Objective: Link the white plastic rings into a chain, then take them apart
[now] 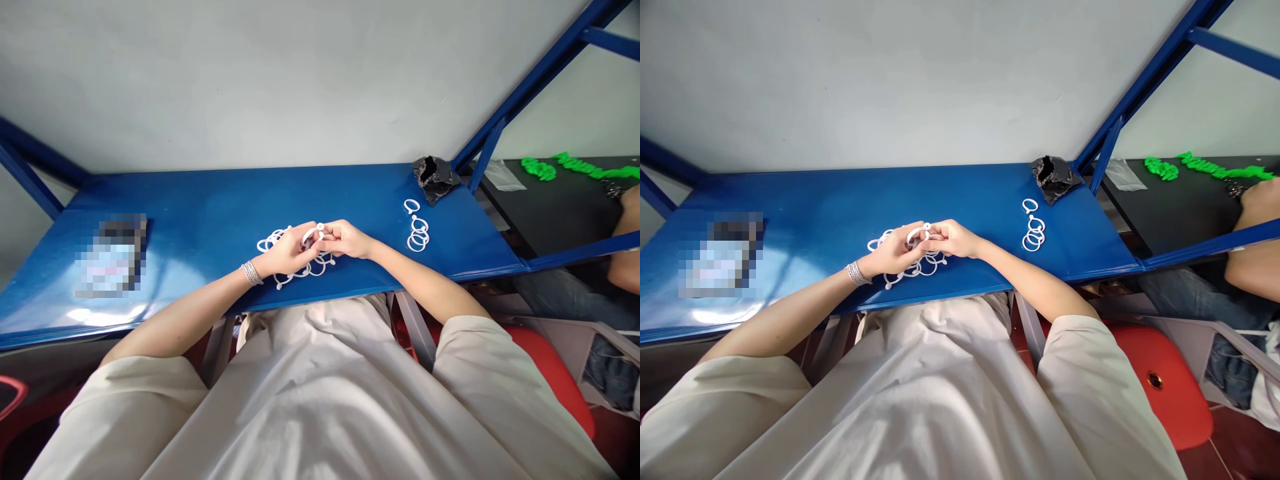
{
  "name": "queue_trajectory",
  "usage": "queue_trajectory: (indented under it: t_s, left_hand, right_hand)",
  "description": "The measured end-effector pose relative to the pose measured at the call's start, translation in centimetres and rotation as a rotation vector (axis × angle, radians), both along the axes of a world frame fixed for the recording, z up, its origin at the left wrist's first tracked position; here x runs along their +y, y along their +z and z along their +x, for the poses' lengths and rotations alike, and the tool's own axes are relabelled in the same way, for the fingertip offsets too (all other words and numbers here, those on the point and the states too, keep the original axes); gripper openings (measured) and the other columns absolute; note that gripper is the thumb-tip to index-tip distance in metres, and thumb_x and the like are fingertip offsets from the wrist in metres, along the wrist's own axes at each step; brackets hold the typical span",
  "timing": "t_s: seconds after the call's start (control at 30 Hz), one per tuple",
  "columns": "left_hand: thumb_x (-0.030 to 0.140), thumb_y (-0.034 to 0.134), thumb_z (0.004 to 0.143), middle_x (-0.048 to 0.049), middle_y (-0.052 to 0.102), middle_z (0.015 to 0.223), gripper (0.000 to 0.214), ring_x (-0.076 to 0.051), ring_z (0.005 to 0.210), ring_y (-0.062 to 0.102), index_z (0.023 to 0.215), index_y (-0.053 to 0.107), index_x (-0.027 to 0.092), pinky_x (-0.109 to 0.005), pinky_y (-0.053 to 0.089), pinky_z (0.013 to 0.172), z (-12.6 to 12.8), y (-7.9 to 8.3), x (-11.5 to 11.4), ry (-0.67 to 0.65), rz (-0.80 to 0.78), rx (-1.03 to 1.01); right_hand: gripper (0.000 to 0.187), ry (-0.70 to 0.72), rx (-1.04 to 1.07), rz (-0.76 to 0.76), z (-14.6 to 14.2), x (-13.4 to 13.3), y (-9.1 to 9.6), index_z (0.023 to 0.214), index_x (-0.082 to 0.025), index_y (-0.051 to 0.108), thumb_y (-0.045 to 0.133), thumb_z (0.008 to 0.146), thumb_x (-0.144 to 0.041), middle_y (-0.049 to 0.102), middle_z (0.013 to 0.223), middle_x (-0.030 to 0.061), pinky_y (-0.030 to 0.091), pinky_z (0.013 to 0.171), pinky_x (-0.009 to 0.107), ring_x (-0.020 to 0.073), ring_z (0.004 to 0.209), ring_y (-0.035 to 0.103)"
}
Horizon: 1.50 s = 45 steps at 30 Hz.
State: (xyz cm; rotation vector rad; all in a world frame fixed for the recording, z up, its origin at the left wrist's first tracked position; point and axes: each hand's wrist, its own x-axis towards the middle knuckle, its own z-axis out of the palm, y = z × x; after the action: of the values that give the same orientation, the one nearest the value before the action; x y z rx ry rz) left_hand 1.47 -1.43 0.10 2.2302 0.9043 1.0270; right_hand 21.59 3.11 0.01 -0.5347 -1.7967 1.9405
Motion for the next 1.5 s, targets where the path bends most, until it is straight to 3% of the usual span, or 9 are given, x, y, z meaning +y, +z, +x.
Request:
queue_trajectory:
  t_s: [0.1, 0.17, 0.43, 0.6, 0.73, 0.87, 1.07, 1.33, 1.5]
  left_hand:
    - [0.040, 0.058, 0.102, 0.0018, 0.049, 0.073, 0.032, -0.011, 0.061, 0.039, 0.080, 0.050, 0.020, -0.026, 0.036, 0.058, 0.0, 0.0, 0.1, 0.010, -0.048, -0.065]
    - [0.044, 0.059, 0.102, 0.0025, 0.047, 0.071, 0.035, -0.010, 0.060, 0.038, 0.078, 0.050, 0.019, -0.025, 0.036, 0.057, -0.1, 0.0, 0.2, 0.020, -0.075, -0.093]
    - [0.046, 0.073, 0.094, 0.0004, 0.059, 0.064, 0.035, -0.008, 0.054, 0.044, 0.076, 0.067, 0.017, -0.024, 0.035, 0.053, -0.2, 0.1, -0.1, 0.240, -0.119, -0.169]
    - [0.052, 0.080, 0.088, -0.0006, 0.066, 0.064, 0.043, -0.008, 0.052, 0.048, 0.074, 0.058, 0.018, -0.023, 0.036, 0.051, 0.0, 0.3, -0.5, 0.293, -0.195, -0.226]
    - [0.056, 0.066, 0.099, -0.0006, 0.069, 0.068, 0.041, -0.008, 0.050, 0.049, 0.085, 0.055, 0.020, -0.023, 0.035, 0.050, -0.2, 0.0, -0.4, 0.255, -0.222, -0.222]
    - [0.053, 0.052, 0.108, 0.0041, 0.059, 0.063, 0.032, -0.010, 0.050, 0.050, 0.099, 0.054, 0.022, -0.024, 0.036, 0.051, -0.7, -0.6, 0.0, 0.250, -0.137, -0.162]
    - [0.036, 0.052, 0.108, 0.0066, 0.057, 0.062, 0.015, -0.008, 0.043, 0.044, 0.112, 0.051, 0.022, -0.023, 0.031, 0.047, -0.7, -0.2, -0.2, 0.209, -0.001, -0.045]
    - [0.037, 0.052, 0.109, 0.0005, 0.075, 0.080, 0.018, -0.007, 0.047, 0.049, 0.117, 0.055, 0.021, -0.022, 0.039, 0.052, -0.5, 0.2, -0.6, 0.130, 0.036, 0.029]
    - [0.038, 0.051, 0.110, -0.0038, 0.079, 0.095, 0.021, -0.010, 0.061, 0.064, 0.117, 0.057, 0.020, -0.024, 0.047, 0.061, -0.5, 0.0, -0.3, 0.216, 0.030, 0.001]
  right_hand:
    - [0.072, -0.080, 0.036, -0.055, -0.3, -0.4, 0.0, 0.065, -0.023, 0.031, 0.092, 0.076, -0.060, 0.025, 0.058, -0.0119, 0.021, 0.043, 0.020, 0.0029, 0.049, 0.022]
    - [0.077, -0.110, 0.042, -0.063, -0.4, -0.4, 0.0, 0.064, -0.023, 0.026, 0.092, 0.075, -0.061, 0.025, 0.056, -0.0119, 0.020, 0.043, 0.019, 0.0022, 0.048, 0.022]
    - [0.055, -0.175, 0.070, -0.063, 0.8, 1.3, 0.4, 0.083, -0.015, 0.065, 0.085, 0.082, -0.066, 0.052, 0.059, -0.0057, 0.035, 0.041, 0.020, 0.0070, 0.046, 0.046]
    - [0.054, -0.135, 0.070, -0.133, 0.8, 1.0, 0.5, 0.082, -0.016, 0.061, 0.086, 0.083, -0.063, 0.051, 0.057, -0.0080, 0.037, 0.038, 0.018, 0.0059, 0.041, 0.046]
    - [0.054, -0.065, 0.034, -0.136, 0.6, 0.6, 0.4, 0.085, -0.015, 0.060, 0.083, 0.086, -0.064, 0.055, 0.058, -0.0067, 0.043, 0.037, 0.020, 0.0076, 0.042, 0.051]
    - [0.052, -0.024, 0.025, -0.179, 0.5, 0.3, 0.7, 0.088, -0.016, 0.058, 0.081, 0.088, -0.064, 0.064, 0.065, -0.0033, 0.054, 0.042, 0.024, 0.0113, 0.048, 0.061]
    - [0.048, -0.002, 0.007, -0.255, 0.6, 0.2, 0.6, 0.094, -0.018, 0.055, 0.081, 0.091, -0.058, 0.071, 0.071, -0.0006, 0.060, 0.047, 0.027, 0.0152, 0.054, 0.069]
    - [0.036, -0.164, 0.112, -0.265, 0.6, 0.9, 0.7, 0.091, -0.019, 0.051, 0.068, 0.103, -0.048, 0.067, 0.076, -0.0006, 0.059, 0.049, 0.026, 0.0140, 0.057, 0.068]
    - [0.036, -0.265, 0.122, -0.230, 1.0, 0.9, 1.7, 0.089, -0.019, 0.054, 0.078, 0.095, -0.044, 0.051, 0.068, -0.0063, 0.036, 0.041, 0.016, 0.0069, 0.050, 0.050]
